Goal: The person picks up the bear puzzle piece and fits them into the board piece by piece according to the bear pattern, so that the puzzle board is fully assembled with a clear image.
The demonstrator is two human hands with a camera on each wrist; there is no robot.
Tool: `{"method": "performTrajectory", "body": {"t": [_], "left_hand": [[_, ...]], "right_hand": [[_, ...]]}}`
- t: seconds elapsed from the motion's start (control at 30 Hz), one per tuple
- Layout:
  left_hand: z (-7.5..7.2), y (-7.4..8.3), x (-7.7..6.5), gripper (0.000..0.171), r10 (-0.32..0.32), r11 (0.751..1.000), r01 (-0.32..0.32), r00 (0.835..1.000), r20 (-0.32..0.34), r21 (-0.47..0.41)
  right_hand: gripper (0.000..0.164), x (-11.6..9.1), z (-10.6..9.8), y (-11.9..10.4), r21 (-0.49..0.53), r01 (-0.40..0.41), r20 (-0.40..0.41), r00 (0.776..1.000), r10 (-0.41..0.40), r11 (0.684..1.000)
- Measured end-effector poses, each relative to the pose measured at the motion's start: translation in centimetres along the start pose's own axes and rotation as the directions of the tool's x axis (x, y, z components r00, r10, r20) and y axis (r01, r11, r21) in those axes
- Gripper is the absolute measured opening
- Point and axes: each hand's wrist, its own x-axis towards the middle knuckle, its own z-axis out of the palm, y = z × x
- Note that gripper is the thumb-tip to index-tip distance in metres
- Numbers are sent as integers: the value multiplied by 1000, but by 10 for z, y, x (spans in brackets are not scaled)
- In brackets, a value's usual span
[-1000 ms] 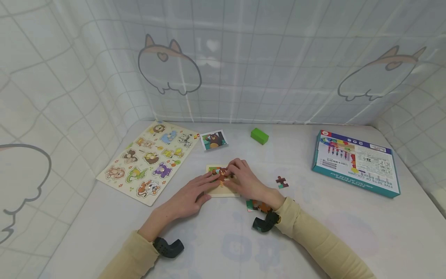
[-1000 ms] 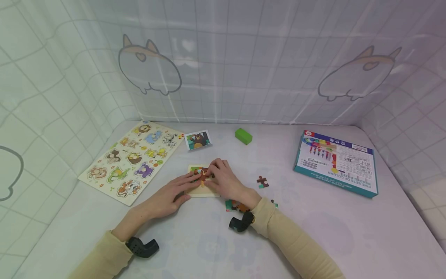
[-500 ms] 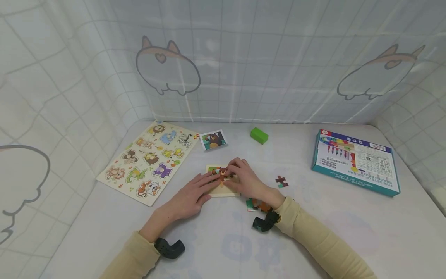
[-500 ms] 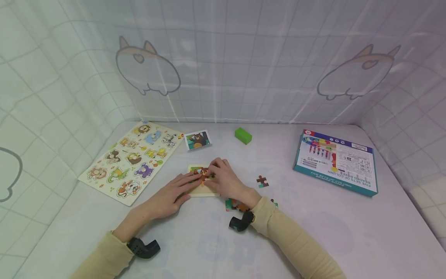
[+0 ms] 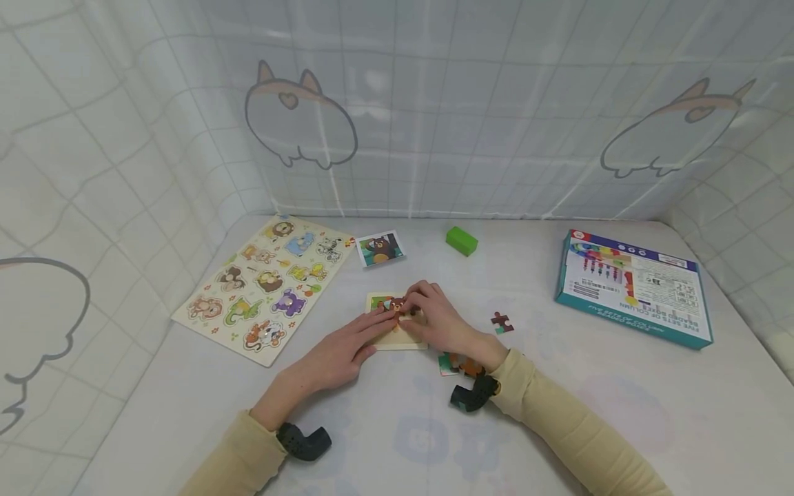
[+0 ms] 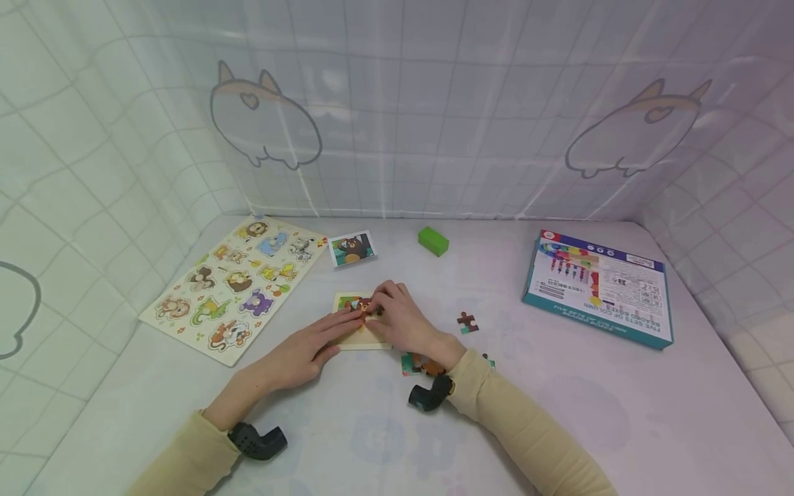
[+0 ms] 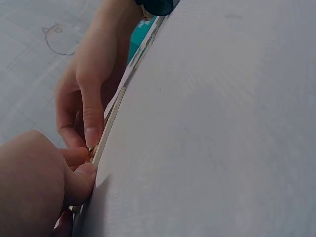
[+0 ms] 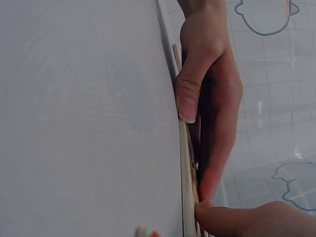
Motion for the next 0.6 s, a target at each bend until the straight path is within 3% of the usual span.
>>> {"method": "performTrajectory", "body": {"t": [0.6], "left_hand": [[2,-3,1,54,47,999,-46,999,-16,12]], "right_hand": [[21,-1,-5,-6,-16,-11,32,999,11,1000]]}}
